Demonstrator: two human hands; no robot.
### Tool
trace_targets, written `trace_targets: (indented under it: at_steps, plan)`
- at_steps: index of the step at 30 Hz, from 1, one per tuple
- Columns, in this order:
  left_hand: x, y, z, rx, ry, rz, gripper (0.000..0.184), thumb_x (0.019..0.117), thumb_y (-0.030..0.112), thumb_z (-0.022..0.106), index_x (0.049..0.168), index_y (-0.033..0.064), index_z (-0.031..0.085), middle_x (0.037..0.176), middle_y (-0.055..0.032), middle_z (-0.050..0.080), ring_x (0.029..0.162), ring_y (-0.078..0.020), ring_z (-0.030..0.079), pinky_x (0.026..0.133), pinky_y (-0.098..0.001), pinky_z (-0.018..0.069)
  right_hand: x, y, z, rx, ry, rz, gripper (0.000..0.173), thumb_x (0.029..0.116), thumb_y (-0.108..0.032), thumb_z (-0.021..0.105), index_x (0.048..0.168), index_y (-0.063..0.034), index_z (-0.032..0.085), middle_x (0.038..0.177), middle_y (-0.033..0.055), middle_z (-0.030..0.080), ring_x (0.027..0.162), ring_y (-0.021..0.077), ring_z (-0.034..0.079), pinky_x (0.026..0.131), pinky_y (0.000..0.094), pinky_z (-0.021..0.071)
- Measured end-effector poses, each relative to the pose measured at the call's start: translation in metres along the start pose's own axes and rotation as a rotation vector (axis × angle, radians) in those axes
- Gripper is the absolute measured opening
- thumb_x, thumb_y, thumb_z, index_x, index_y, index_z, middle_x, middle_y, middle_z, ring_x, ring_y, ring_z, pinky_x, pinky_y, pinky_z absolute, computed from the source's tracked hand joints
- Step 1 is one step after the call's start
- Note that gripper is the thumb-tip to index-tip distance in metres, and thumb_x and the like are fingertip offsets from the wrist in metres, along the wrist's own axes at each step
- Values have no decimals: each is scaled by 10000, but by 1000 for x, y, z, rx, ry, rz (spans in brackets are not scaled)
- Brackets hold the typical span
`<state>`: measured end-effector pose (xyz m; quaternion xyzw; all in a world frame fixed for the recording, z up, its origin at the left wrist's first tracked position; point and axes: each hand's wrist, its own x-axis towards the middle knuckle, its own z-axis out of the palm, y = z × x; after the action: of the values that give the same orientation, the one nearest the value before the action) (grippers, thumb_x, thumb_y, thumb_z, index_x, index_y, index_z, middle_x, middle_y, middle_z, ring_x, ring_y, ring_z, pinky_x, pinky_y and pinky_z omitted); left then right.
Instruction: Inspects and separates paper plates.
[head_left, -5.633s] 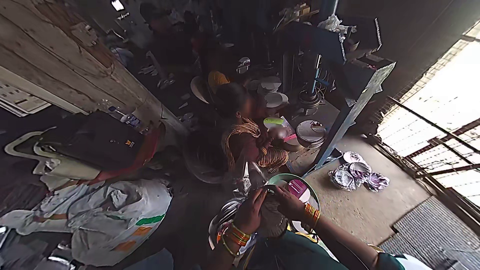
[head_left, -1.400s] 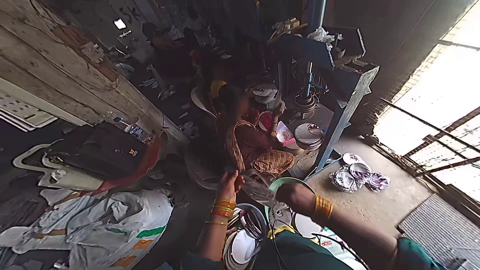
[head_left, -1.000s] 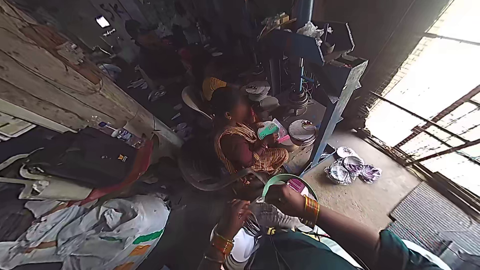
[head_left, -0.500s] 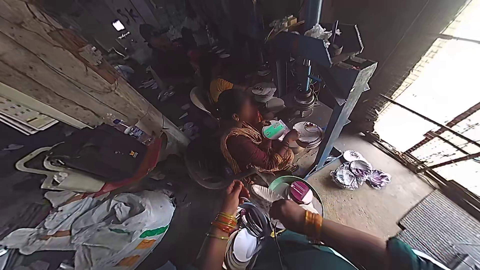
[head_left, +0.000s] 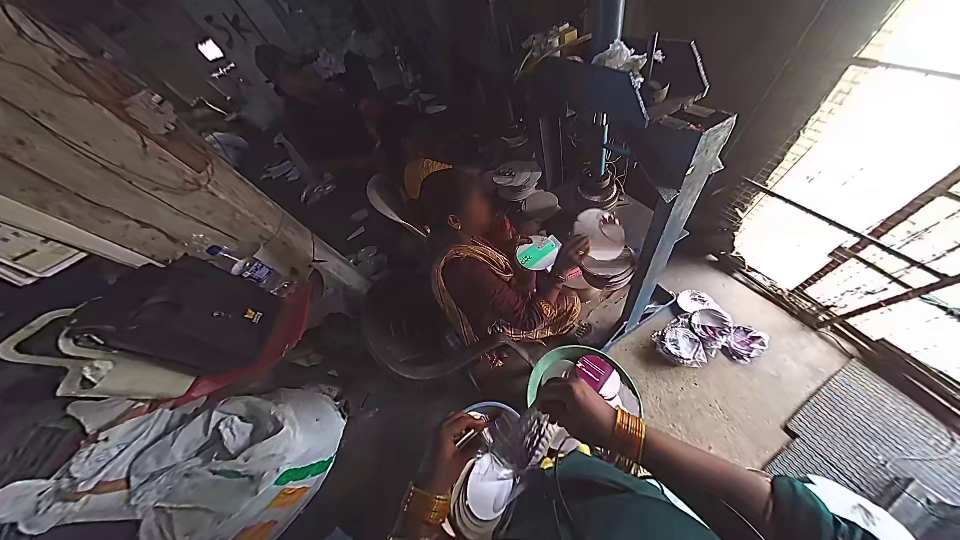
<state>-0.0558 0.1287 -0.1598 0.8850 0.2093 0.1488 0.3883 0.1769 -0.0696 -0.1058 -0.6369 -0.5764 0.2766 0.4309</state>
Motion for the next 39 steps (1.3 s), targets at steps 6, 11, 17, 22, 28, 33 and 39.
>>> trace_targets:
  at_steps: [6, 11, 17, 22, 28, 33, 39]
  plan:
    - [-2, 8, 33, 151, -92, 1, 552, 769, 333, 838, 1162, -38, 726, 1024, -194, 729, 902, -315, 705, 840, -475, 578, -7, 7, -8, 9, 80, 110, 217, 1001, -41, 541, 1021, 69, 727, 972, 206, 719, 807, 276, 713, 806, 417, 594]
    - [17, 9, 46, 240, 171, 184, 149, 895, 59, 668, 904, -35, 784, 914, -195, 750, 846, -335, 751, 816, -477, 608, -21, 11, -25, -10, 187, 143, 217, 1005, -50, 546, 1010, 66, 730, 944, 189, 723, 769, 232, 715, 772, 374, 605]
    - [53, 68, 23, -145, 115, -389, 134, 1008, 31, 584, 1026, -93, 629, 704, -62, 616, 568, -84, 573, 577, -238, 500, -37, 26, -25, -176, 253, 176, 158, 960, -29, 611, 963, 50, 748, 959, 203, 742, 869, 327, 736, 833, 491, 587]
    - [87, 97, 34, -1009, 155, -628, 169, 1097, 55, 352, 1048, 71, 513, 761, -13, 722, 402, 41, 409, 374, -120, 302, -20, 5, 19, -338, -262, -20, 166, 959, 26, 588, 1038, 49, 733, 1020, 258, 726, 996, 451, 705, 886, 630, 537]
    - [60, 92, 50, -706, -2, -266, 218, 1029, 119, 470, 1146, -44, 556, 974, -3, 635, 899, -2, 614, 846, -214, 527, 24, -3, 25, -325, 346, -543, 66, 880, -93, 711, 851, -101, 770, 923, 102, 724, 950, 305, 682, 823, 472, 554]
    - [36, 97, 50, -634, -19, -108, 302, 1007, 54, 477, 1251, -107, 551, 1069, -51, 682, 958, -5, 652, 900, -215, 546, 13, 11, 20, 153, 282, -345, 104, 860, 75, 672, 948, 89, 726, 1057, 236, 689, 1058, 272, 666, 982, 323, 530]
    - [35, 109, 39, -120, -100, 97, 176, 944, 66, 569, 971, -84, 656, 865, -113, 658, 831, -133, 644, 824, -317, 548, 10, 8, 10, 38, 191, -179, 131, 945, 30, 591, 978, 97, 698, 948, 237, 714, 910, 330, 717, 869, 444, 573]
